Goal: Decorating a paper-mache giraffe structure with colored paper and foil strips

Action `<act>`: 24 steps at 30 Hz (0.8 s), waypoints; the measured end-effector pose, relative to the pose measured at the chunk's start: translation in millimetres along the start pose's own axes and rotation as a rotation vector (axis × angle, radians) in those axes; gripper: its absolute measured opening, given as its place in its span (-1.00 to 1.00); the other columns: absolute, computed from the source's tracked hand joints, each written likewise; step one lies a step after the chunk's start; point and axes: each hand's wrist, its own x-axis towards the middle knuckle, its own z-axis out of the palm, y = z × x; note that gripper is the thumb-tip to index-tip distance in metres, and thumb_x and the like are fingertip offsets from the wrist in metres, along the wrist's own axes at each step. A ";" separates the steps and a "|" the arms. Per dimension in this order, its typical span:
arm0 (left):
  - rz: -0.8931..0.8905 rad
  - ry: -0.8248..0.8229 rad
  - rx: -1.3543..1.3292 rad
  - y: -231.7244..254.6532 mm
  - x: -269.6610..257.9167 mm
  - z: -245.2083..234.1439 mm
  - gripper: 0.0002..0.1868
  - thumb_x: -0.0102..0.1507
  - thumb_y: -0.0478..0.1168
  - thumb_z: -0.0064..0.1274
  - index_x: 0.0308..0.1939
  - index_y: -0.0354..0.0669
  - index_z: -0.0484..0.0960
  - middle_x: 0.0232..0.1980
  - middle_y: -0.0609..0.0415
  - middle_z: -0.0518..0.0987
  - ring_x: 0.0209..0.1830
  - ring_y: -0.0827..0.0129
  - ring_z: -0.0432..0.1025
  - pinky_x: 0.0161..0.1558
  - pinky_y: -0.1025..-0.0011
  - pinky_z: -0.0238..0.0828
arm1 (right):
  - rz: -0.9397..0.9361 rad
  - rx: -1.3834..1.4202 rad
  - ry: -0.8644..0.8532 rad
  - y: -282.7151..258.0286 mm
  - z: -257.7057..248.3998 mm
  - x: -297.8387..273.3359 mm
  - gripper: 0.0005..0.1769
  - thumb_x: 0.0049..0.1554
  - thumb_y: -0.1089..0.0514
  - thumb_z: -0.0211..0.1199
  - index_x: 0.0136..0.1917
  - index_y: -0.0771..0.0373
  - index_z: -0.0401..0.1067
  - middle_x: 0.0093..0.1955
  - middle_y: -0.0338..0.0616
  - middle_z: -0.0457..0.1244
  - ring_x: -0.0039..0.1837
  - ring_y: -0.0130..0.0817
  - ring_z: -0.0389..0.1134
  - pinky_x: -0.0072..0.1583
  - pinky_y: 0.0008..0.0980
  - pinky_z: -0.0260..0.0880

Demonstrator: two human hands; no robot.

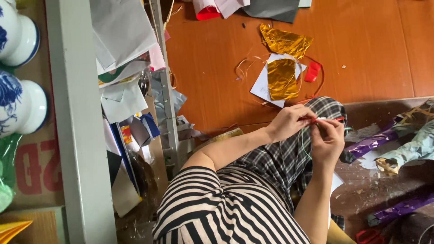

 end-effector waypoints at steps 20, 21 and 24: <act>-0.066 -0.092 -0.042 -43.6 -3.6 -22.4 -0.86 0.43 -0.34 0.19 -0.01 0.00 0.79 -0.10 0.12 0.77 -0.06 0.27 0.70 0.06 0.44 0.64 | 0.293 0.233 -0.084 38.8 36.7 -4.8 -0.91 0.38 0.30 0.34 0.15 0.32 0.52 0.27 -0.04 0.15 0.43 -0.35 0.16 0.56 -0.24 0.12; -0.076 -0.112 0.053 -62.4 -2.3 -20.0 -0.87 0.38 -0.36 0.20 -0.09 -0.03 0.78 -0.16 0.08 0.76 -0.11 0.24 0.69 0.02 0.41 0.65 | 0.280 0.213 -0.149 24.8 37.2 -2.3 -0.81 0.37 0.36 0.27 0.25 0.39 0.51 0.32 0.10 0.21 0.47 -0.20 0.21 0.54 -0.16 0.17; -0.206 -0.040 0.050 -90.3 13.7 -46.3 -0.91 0.30 -0.34 0.20 -0.24 -0.04 0.77 -0.24 0.03 0.73 -0.20 0.15 0.67 -0.09 0.30 0.64 | 0.309 0.156 -0.223 25.0 36.8 -4.8 -0.52 0.34 0.45 0.21 0.51 0.47 0.33 0.45 0.37 0.23 0.49 0.05 0.28 0.44 -0.04 0.32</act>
